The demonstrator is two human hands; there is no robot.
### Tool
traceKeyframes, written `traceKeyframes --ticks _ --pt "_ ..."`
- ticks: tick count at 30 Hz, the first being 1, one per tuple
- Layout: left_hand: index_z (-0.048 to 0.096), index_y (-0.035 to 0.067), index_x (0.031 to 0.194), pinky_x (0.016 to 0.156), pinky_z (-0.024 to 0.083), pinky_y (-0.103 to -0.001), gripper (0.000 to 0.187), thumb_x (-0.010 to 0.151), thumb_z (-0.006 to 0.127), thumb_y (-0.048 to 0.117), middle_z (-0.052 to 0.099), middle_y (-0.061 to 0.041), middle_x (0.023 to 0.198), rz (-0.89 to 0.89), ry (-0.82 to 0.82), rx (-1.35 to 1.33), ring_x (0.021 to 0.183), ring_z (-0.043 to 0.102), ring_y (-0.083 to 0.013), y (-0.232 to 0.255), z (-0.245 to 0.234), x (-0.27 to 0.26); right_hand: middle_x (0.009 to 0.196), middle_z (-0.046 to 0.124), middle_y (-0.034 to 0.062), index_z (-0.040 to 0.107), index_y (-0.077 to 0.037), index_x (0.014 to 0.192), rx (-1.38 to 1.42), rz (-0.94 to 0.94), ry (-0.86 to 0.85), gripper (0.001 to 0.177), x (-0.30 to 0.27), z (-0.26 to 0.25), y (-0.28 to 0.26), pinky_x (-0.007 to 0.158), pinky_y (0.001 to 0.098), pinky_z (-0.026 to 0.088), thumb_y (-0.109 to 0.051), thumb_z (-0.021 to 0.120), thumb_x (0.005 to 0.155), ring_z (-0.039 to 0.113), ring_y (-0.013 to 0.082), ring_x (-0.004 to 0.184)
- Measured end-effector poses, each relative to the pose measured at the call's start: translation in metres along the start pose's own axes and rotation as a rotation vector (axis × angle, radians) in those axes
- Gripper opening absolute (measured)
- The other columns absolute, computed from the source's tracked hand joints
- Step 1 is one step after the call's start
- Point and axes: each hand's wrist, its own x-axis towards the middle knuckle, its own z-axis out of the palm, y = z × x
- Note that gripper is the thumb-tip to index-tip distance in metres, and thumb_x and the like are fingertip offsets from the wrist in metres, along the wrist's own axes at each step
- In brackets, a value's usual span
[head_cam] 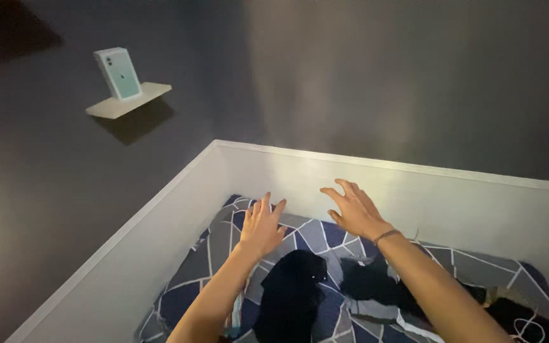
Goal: The person removes several garments from a bed, places each on a hanger, and hangs them on a clothing rack. Items handled include a light-colored shirt, a dark hoodie, a black jacket, and a patterned shirt. The person also briefly folds a patterned shirt on the bed.
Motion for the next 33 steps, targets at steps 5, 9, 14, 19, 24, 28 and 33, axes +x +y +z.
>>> traceKeyframes --ticks 5,9,14,19,24,28,33 --pt "0.047 0.018 0.146 0.112 0.033 -0.055 0.073 0.08 0.077 0.03 0.033 -0.025 0.155 0.006 -0.004 -0.097 0.14 0.037 -0.0416 -0.018 0.046 0.024 0.151 0.038 0.0212 0.05 -0.025 0.142 0.039 0.037 -0.04 0.062 0.009 0.048 0.018 0.109 0.0489 0.043 -0.023 0.075 0.085 0.046 0.0398 0.134" --pt "0.05 0.016 0.144 0.112 0.033 -0.055 0.069 0.08 0.076 0.024 0.036 -0.025 0.152 0.009 0.01 -0.117 0.14 0.038 -0.0434 -0.035 0.121 0.023 0.157 0.03 0.0225 0.046 -0.028 0.147 0.026 0.136 -0.181 0.074 0.007 0.1 0.037 0.111 0.0496 0.038 -0.022 0.079 0.081 0.036 0.0434 0.14" --pt "0.048 0.015 0.145 0.11 0.035 -0.055 0.071 0.081 0.076 0.027 0.035 -0.027 0.153 -0.034 -0.053 -0.167 0.137 0.04 -0.0461 -0.046 0.193 0.006 0.157 0.029 0.0271 0.043 -0.026 0.148 0.086 0.138 -0.186 0.078 -0.006 0.191 0.068 0.116 0.0501 0.036 -0.022 0.081 0.08 0.034 0.0459 0.142" --pt "0.043 0.016 0.149 0.111 0.034 -0.056 0.075 0.083 0.076 0.03 0.032 -0.029 0.153 -0.092 -0.169 -0.164 0.137 0.039 -0.048 -0.052 0.3 -0.02 0.157 0.025 0.0303 0.039 -0.023 0.149 0.15 0.128 -0.214 0.08 -0.033 0.297 0.092 0.117 0.0524 0.032 -0.024 0.082 0.081 0.03 0.0498 0.143" --pt "0.033 0.022 0.156 0.115 0.03 -0.059 0.076 0.091 0.072 0.033 0.02 -0.027 0.16 -0.219 -0.496 -0.162 0.143 0.03 -0.0491 -0.064 0.372 -0.037 0.162 0.022 0.0239 0.036 -0.028 0.154 0.202 0.192 -0.37 0.088 -0.058 0.386 0.088 0.118 0.0532 0.031 -0.021 0.083 0.079 0.028 0.0481 0.145" --pt "0.033 0.023 0.156 0.115 0.032 -0.057 0.076 0.092 0.071 0.034 0.015 -0.024 0.164 -0.268 -0.57 -0.184 0.145 0.031 -0.0453 -0.075 0.449 -0.063 0.158 0.024 0.0248 0.034 -0.026 0.153 0.233 0.172 -0.412 0.089 -0.089 0.466 0.099 0.116 0.0519 0.037 -0.021 0.083 0.079 0.032 0.0481 0.145" --pt "0.03 0.023 0.158 0.115 0.033 -0.055 0.076 0.094 0.07 0.035 0.008 -0.023 0.167 -0.324 -0.746 -0.183 0.146 0.029 -0.0436 -0.096 0.523 -0.09 0.164 0.019 0.0193 0.027 -0.031 0.157 0.208 0.193 -0.614 0.089 -0.108 0.531 0.086 0.117 0.053 0.035 -0.022 0.078 0.084 0.031 0.0466 0.146"
